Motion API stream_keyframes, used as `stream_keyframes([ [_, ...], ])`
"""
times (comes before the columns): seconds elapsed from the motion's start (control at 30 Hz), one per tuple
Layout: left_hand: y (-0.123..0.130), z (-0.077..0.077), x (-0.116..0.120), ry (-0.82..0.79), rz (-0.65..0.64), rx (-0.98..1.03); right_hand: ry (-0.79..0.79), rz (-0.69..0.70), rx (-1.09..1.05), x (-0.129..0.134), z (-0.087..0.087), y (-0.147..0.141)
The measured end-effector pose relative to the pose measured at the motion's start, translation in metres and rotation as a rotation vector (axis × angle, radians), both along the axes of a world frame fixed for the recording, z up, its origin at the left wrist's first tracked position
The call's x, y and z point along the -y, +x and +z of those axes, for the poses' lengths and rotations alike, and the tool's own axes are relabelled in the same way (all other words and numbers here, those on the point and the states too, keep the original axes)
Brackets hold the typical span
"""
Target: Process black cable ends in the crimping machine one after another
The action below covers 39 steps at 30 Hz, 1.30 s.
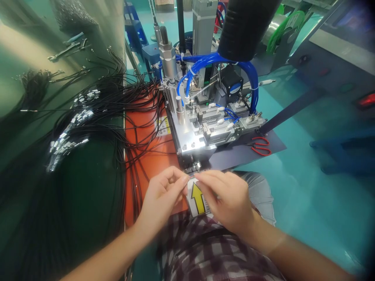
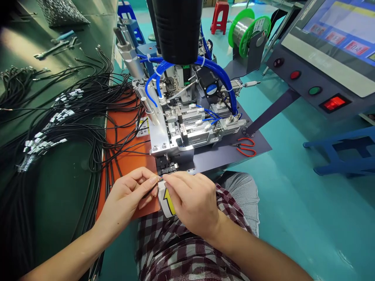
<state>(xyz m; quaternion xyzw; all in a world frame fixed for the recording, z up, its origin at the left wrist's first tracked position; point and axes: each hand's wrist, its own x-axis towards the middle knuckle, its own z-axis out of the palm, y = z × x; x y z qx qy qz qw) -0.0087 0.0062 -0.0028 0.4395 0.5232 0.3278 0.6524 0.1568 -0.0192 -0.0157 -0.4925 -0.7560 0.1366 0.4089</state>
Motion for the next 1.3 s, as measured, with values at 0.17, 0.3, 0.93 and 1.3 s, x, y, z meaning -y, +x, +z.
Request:
stream_keyframes([
  [0.17,-0.001,-0.001,0.001,0.028,0.006,-0.012,-0.031,0.063,0.018,0.004,-0.004,0.002],
  [0.3,0.0,0.001,0.001,0.087,0.011,-0.011,-0.259,-0.033,-0.259,-0.002,0.0,0.002],
  [0.93,0.001,-0.002,0.007,0.259,-0.035,-0.148,-0.264,0.071,-0.057,-0.013,0.018,0.006],
  [1.3,-0.003,-0.005,0.012,0.436,-0.153,-0.315,-0.374,0.166,0.184,-0.026,0.034,0.014],
])
